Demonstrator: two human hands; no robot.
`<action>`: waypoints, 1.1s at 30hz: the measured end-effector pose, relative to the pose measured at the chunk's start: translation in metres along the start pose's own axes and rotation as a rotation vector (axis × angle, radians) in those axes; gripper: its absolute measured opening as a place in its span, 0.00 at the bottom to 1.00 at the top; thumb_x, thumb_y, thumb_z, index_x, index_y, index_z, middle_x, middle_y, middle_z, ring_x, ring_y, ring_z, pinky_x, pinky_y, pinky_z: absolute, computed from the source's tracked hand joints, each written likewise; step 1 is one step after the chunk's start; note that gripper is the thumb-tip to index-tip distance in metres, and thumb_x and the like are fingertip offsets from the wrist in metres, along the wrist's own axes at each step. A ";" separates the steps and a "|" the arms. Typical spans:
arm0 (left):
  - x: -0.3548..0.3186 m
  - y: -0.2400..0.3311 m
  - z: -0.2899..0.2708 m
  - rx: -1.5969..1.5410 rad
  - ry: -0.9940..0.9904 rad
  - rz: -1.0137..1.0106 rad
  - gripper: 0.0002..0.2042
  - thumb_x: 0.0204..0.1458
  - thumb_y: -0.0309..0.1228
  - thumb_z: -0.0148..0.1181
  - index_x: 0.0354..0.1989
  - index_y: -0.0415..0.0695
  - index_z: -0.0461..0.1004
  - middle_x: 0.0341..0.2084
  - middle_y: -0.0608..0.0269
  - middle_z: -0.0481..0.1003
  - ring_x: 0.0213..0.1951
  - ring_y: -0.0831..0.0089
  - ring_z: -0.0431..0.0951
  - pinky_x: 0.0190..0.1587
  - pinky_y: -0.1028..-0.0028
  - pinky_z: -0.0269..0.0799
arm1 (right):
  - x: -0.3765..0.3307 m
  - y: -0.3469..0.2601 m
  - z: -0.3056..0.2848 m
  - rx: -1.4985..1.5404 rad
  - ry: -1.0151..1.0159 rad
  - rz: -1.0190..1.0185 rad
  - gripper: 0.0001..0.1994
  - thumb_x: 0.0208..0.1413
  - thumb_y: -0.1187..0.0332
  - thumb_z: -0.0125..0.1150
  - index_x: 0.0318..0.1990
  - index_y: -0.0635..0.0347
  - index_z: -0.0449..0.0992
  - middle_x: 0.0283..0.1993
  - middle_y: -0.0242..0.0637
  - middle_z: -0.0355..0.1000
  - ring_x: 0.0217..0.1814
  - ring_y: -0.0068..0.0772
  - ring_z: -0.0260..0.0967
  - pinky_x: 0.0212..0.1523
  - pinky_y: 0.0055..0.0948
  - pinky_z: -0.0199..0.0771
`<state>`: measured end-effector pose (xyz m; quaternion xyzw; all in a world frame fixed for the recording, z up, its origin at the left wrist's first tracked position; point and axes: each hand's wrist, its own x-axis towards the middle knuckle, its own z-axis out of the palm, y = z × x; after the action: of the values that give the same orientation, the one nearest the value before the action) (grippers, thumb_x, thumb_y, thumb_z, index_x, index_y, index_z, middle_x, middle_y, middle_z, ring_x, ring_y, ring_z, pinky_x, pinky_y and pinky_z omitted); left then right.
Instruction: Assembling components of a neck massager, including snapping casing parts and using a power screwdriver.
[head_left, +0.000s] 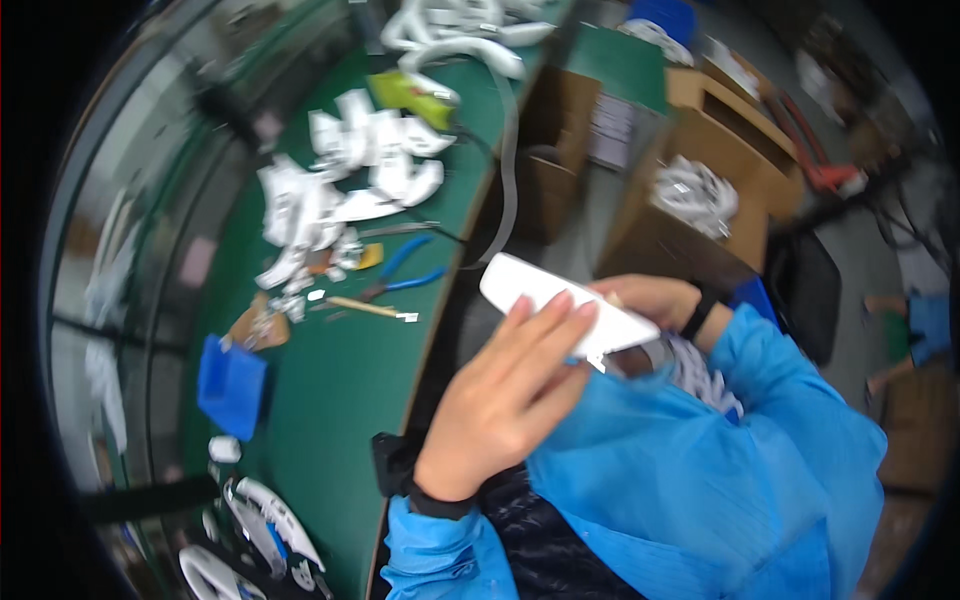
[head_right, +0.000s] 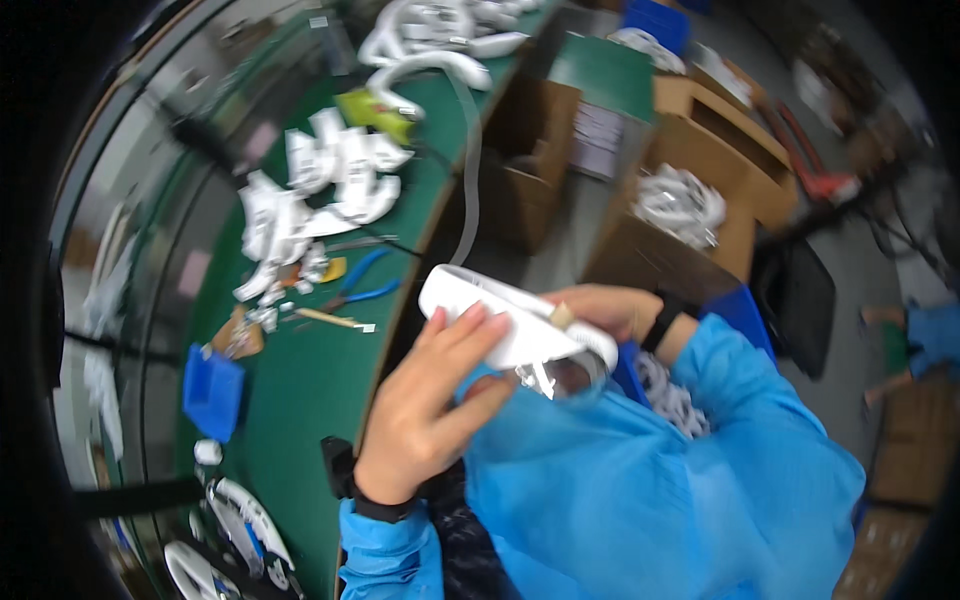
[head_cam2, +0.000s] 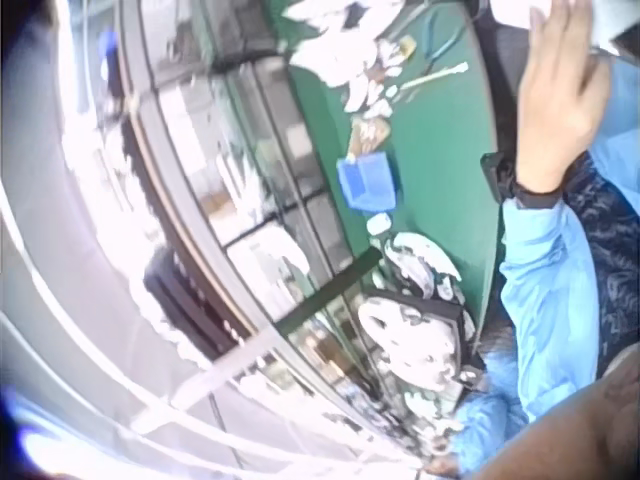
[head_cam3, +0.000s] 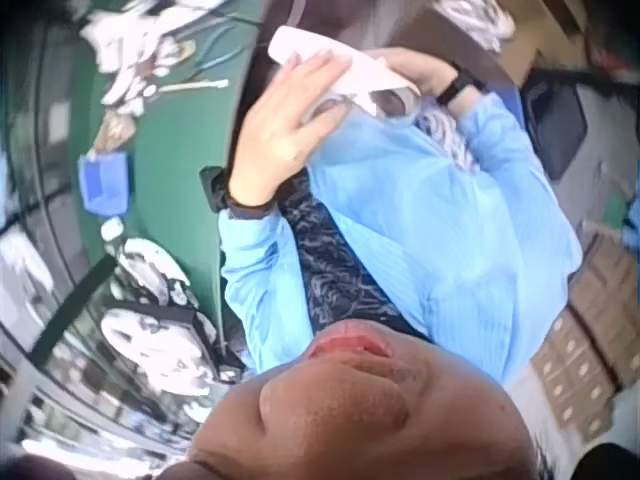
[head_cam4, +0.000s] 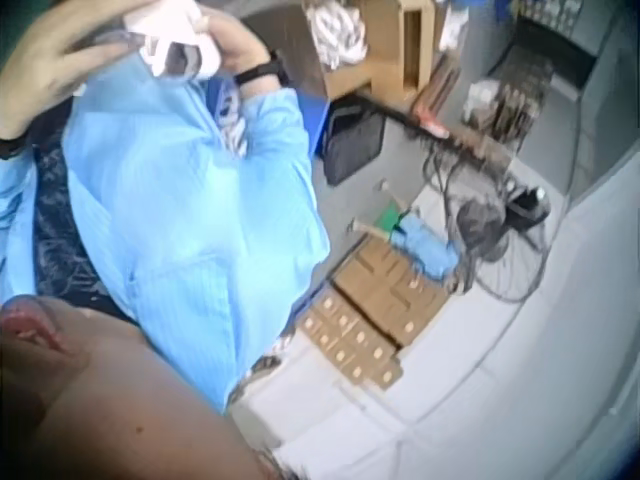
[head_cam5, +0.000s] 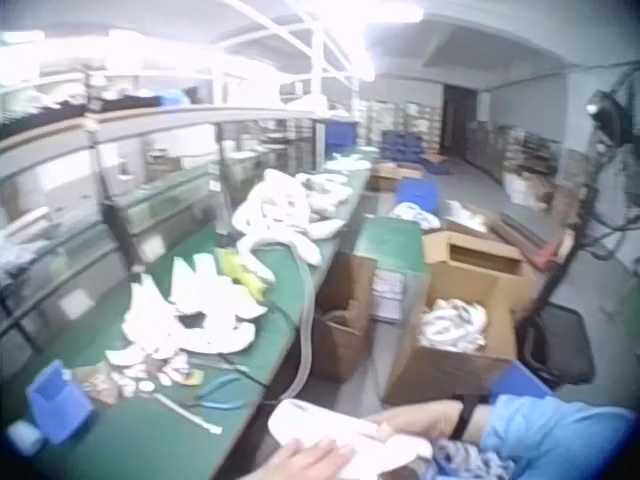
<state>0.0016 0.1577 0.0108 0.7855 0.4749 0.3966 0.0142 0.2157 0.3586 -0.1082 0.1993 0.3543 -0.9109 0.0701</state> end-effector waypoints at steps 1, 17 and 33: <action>0.001 0.003 0.005 -0.040 -0.043 -0.051 0.13 0.43 0.17 0.64 0.38 0.42 0.82 0.55 0.47 0.76 0.59 0.48 0.76 0.61 0.49 0.72 | -0.024 0.008 -0.033 -0.024 0.106 0.045 0.33 0.58 0.64 0.65 0.69 0.70 0.62 0.62 0.44 0.73 0.58 0.29 0.75 0.60 0.30 0.76; -0.092 -0.014 0.012 0.210 0.079 -0.789 0.11 0.60 0.20 0.57 0.49 0.35 0.79 0.57 0.49 0.75 0.57 0.57 0.76 0.59 0.65 0.71 | -0.278 0.334 -0.240 0.259 1.356 0.342 0.16 0.65 0.61 0.54 0.54 0.61 0.70 0.44 0.42 0.76 0.41 0.40 0.79 0.43 0.49 0.83; -0.013 0.021 0.079 -0.549 0.170 -0.597 0.41 0.52 0.20 0.64 0.74 0.44 0.49 0.75 0.43 0.45 0.72 0.48 0.56 0.65 0.52 0.68 | -0.085 -0.010 -0.041 -0.056 0.089 -0.419 0.36 0.51 0.76 0.58 0.71 0.63 0.56 0.50 0.39 0.72 0.40 0.26 0.74 0.36 0.25 0.81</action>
<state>0.0639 0.1641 -0.0428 0.5448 0.5577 0.5507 0.2983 0.3034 0.3931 -0.0943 0.1593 0.4159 -0.8857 -0.1309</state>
